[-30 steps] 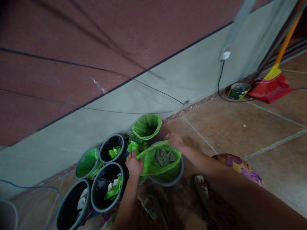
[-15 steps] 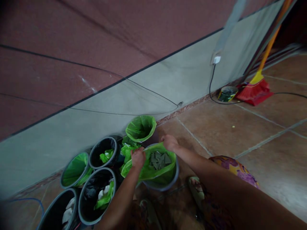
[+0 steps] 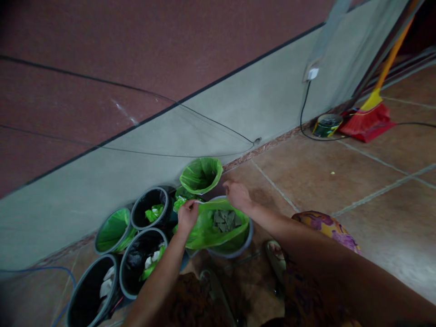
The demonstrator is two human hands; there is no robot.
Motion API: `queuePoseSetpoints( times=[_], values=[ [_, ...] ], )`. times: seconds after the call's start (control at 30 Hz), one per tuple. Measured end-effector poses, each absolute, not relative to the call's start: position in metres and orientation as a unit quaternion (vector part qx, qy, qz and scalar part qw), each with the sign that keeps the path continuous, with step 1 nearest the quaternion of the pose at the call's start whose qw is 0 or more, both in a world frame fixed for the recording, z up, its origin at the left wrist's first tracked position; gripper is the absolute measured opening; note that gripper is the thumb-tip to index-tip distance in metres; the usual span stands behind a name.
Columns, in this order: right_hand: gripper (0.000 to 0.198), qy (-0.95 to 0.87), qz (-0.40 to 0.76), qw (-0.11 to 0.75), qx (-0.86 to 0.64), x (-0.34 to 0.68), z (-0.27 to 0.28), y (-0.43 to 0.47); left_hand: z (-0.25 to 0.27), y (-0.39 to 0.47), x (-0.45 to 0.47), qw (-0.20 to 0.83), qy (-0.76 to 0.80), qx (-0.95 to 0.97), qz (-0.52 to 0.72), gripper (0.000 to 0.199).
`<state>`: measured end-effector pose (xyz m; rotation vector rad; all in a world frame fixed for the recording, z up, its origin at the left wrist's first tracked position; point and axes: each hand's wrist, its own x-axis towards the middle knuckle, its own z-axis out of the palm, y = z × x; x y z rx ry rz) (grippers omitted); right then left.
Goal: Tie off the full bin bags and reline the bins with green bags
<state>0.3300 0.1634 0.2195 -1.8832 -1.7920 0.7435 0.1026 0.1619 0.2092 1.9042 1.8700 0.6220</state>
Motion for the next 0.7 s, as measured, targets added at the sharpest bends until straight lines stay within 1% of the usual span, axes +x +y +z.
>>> queuePoseSetpoints(
  times=[0.07, 0.1, 0.13, 0.2, 0.27, 0.33, 0.4, 0.5, 0.57, 0.63, 0.7],
  values=[
    [0.033, -0.705, 0.256, 0.256, -0.610, 0.320, 0.226, 0.150, 0.213, 0.163, 0.101, 0.237, 0.679, 0.649, 0.248, 0.026],
    [0.032, -0.742, 0.261, 0.261, -0.559, 0.314, 0.227, 0.141, 0.214, 0.163, 0.100, 0.255, 0.684, 0.632, 0.259, 0.026],
    [0.030, -0.780, 0.271, 0.245, -0.508, 0.307, 0.226, 0.132, 0.215, 0.163, 0.100, 0.274, 0.687, 0.617, 0.270, 0.025],
    [0.027, -0.839, 0.291, 0.144, -0.438, 0.293, 0.215, 0.111, 0.214, 0.162, 0.100, 0.313, 0.688, 0.587, 0.290, 0.024],
    [0.024, -0.861, 0.290, 0.020, -0.417, 0.281, 0.195, 0.090, 0.212, 0.158, 0.100, 0.347, 0.689, 0.560, 0.302, 0.023],
    [0.022, -0.867, 0.280, -0.037, -0.412, 0.273, 0.168, 0.072, 0.210, 0.154, 0.101, 0.369, 0.693, 0.537, 0.310, 0.021],
    [0.022, -0.881, 0.243, -0.034, -0.404, 0.268, 0.140, 0.060, 0.209, 0.150, 0.102, 0.377, 0.698, 0.522, 0.312, 0.021],
    [0.027, -0.906, 0.171, 0.019, -0.387, 0.264, 0.108, 0.052, 0.210, 0.150, 0.103, 0.373, 0.706, 0.517, 0.308, 0.022],
    [0.029, -0.910, 0.148, 0.043, -0.386, 0.262, 0.096, 0.053, 0.210, 0.152, 0.102, 0.372, 0.707, 0.520, 0.303, 0.023],
    [0.029, -0.905, 0.150, 0.051, -0.395, 0.259, 0.089, 0.056, 0.209, 0.155, 0.102, 0.371, 0.706, 0.521, 0.304, 0.024],
    [0.026, -0.888, 0.194, 0.075, -0.410, 0.258, 0.086, 0.059, 0.207, 0.156, 0.101, 0.369, 0.703, 0.525, 0.305, 0.024]
  ],
)
